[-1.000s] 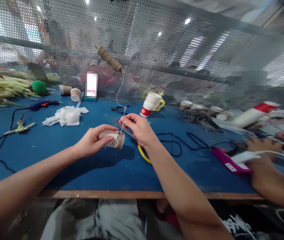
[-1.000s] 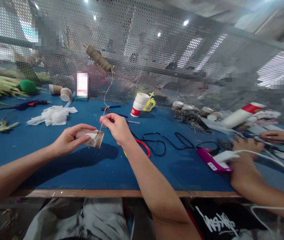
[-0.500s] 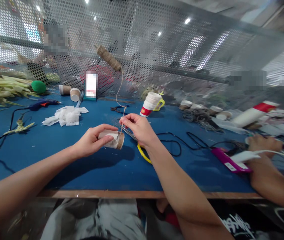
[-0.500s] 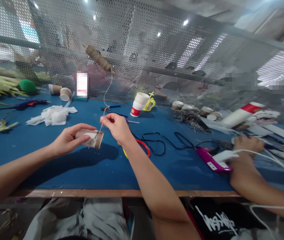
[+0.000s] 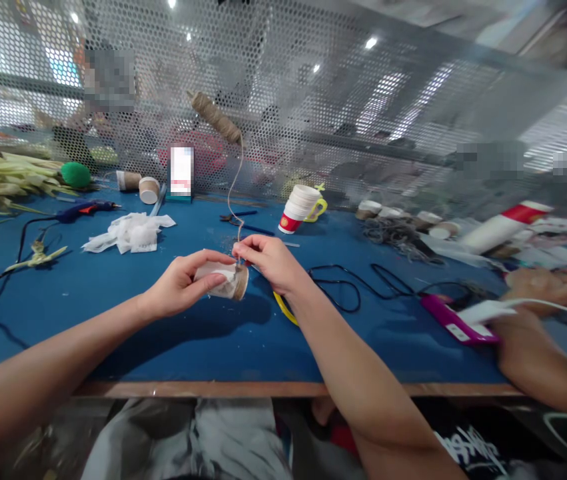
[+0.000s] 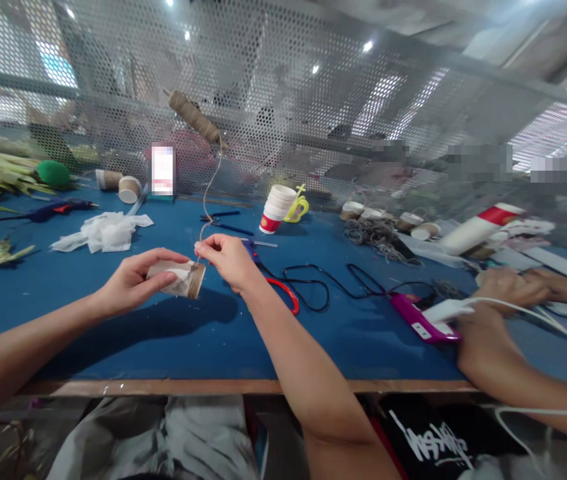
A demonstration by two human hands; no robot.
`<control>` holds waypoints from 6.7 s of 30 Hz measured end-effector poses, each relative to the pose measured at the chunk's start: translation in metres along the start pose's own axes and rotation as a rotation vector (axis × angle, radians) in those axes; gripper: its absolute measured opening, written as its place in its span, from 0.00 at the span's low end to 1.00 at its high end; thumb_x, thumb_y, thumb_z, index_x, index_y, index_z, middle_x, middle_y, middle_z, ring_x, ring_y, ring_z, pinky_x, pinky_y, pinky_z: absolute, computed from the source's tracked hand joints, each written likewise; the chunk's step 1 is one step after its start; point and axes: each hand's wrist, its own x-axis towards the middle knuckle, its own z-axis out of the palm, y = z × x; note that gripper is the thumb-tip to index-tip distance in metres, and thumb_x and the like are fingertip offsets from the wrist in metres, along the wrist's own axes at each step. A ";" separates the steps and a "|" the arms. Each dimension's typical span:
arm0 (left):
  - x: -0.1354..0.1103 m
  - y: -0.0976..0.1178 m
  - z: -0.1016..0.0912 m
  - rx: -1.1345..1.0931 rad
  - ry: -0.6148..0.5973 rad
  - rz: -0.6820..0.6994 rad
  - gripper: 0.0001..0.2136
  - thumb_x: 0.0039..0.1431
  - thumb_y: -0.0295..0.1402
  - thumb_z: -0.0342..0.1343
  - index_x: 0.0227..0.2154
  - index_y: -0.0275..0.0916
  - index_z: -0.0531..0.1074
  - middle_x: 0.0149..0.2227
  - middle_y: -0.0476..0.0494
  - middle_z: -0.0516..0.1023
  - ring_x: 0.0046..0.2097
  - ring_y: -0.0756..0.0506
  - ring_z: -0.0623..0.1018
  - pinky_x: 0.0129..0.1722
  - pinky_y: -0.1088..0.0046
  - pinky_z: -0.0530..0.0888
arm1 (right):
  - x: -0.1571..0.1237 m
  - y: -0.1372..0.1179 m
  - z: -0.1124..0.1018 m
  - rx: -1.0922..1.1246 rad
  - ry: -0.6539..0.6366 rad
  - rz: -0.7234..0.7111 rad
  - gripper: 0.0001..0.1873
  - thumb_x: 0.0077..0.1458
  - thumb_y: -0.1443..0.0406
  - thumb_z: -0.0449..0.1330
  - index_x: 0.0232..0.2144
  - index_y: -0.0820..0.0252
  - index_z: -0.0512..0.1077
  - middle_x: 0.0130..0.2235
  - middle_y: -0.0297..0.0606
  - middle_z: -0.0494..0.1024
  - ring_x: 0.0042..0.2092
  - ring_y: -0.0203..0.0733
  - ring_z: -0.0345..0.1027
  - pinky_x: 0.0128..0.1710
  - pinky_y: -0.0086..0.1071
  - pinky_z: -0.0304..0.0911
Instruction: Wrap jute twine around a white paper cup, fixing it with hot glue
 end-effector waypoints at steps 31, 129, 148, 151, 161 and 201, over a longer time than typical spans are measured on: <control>-0.002 0.001 0.000 -0.074 0.036 -0.036 0.13 0.55 0.36 0.51 0.40 0.34 0.70 0.33 0.43 0.77 0.28 0.52 0.72 0.27 0.79 0.68 | 0.003 0.007 0.004 0.025 -0.067 0.048 0.10 0.42 0.59 0.60 0.21 0.60 0.68 0.22 0.31 0.68 0.24 0.32 0.58 0.27 0.29 0.55; 0.009 -0.022 0.005 0.053 -0.014 -0.343 0.17 0.56 0.39 0.45 0.42 0.33 0.69 0.34 0.42 0.76 0.30 0.49 0.71 0.29 0.75 0.66 | 0.053 0.066 -0.060 -0.805 0.160 0.360 0.03 0.39 0.70 0.59 0.23 0.66 0.70 0.26 0.47 0.75 0.32 0.47 0.70 0.30 0.32 0.61; 0.014 -0.039 -0.007 0.099 0.024 -0.437 0.19 0.55 0.40 0.46 0.41 0.30 0.69 0.36 0.38 0.76 0.34 0.46 0.73 0.33 0.73 0.68 | -0.025 0.000 -0.029 -0.152 -0.110 0.104 0.07 0.45 0.64 0.58 0.26 0.65 0.69 0.15 0.29 0.66 0.16 0.29 0.57 0.15 0.24 0.55; 0.015 -0.040 -0.007 0.103 0.020 -0.446 0.19 0.54 0.40 0.46 0.41 0.30 0.69 0.35 0.39 0.76 0.33 0.46 0.73 0.32 0.73 0.67 | -0.028 -0.001 -0.023 -0.287 -0.108 0.093 0.10 0.45 0.61 0.58 0.22 0.64 0.68 0.13 0.29 0.65 0.14 0.29 0.56 0.15 0.25 0.56; 0.015 -0.036 -0.007 0.150 0.033 -0.425 0.17 0.54 0.39 0.46 0.39 0.31 0.70 0.35 0.39 0.76 0.34 0.46 0.73 0.35 0.71 0.69 | -0.029 -0.003 -0.018 -0.433 -0.082 0.075 0.13 0.46 0.59 0.57 0.18 0.61 0.66 0.12 0.30 0.64 0.14 0.31 0.58 0.16 0.26 0.57; 0.016 -0.038 -0.007 0.169 0.025 -0.467 0.18 0.54 0.38 0.45 0.41 0.31 0.70 0.36 0.39 0.77 0.35 0.46 0.74 0.34 0.73 0.68 | -0.039 -0.005 -0.020 -0.715 -0.126 -0.126 0.16 0.48 0.61 0.53 0.13 0.58 0.59 0.17 0.33 0.67 0.25 0.37 0.62 0.25 0.30 0.53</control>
